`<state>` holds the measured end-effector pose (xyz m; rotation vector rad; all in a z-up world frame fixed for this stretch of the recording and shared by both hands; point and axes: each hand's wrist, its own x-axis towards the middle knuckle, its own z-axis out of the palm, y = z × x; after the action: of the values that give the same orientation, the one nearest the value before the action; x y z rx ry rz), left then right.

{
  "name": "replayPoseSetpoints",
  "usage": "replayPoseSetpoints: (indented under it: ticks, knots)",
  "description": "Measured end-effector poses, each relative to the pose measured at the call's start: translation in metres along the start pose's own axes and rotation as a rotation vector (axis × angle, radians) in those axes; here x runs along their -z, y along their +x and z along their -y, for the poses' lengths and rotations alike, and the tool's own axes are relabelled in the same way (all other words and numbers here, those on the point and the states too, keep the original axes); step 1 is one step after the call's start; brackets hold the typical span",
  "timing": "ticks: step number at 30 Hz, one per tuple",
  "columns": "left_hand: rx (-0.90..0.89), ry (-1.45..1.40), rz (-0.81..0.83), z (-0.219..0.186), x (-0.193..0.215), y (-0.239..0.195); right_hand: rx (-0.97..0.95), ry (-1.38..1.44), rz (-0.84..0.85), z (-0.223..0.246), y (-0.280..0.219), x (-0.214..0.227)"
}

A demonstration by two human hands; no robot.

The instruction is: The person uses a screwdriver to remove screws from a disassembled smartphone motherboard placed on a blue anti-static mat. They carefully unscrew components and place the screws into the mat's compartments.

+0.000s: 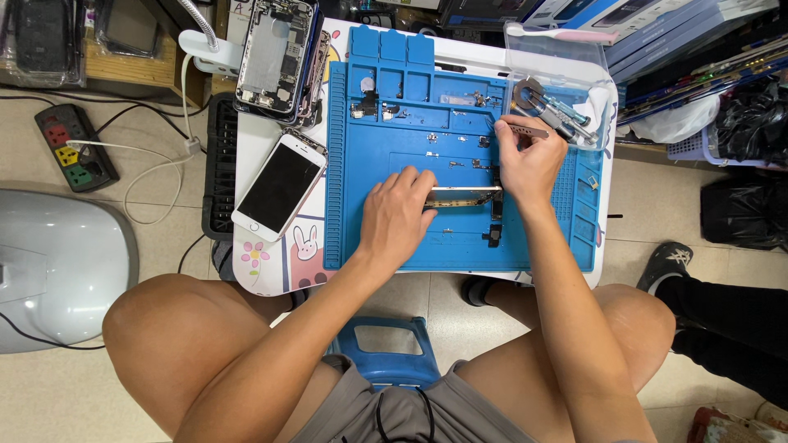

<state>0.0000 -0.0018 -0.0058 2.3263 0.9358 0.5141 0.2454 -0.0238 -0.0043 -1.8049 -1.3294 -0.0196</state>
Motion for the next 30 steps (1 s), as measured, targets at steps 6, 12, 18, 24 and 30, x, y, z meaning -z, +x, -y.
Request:
replayPoseSetpoints:
  ticks: [6, 12, 18, 24, 30]
  knots:
    - [0.003, 0.003, 0.003, -0.001, 0.000, 0.000, -0.004, 0.005, -0.002, 0.002, -0.001, 0.000]
    - [0.004, 0.004, 0.010, -0.001, 0.000, 0.001, -0.029, 0.061, -0.013, 0.003, -0.003, 0.007]
    - [-0.010, 0.007, 0.001, 0.000, -0.001, -0.001, -0.117, 0.305, -0.037, 0.055, -0.033, 0.046]
    - [-0.029, 0.028, -0.021, 0.001, -0.002, 0.000, -0.173, 0.329, 0.154, 0.069, -0.092, 0.053]
    - [-0.039, 0.050, -0.035, -0.002, 0.000, -0.001, -0.156, 0.236, 0.255, 0.057, -0.102, 0.036]
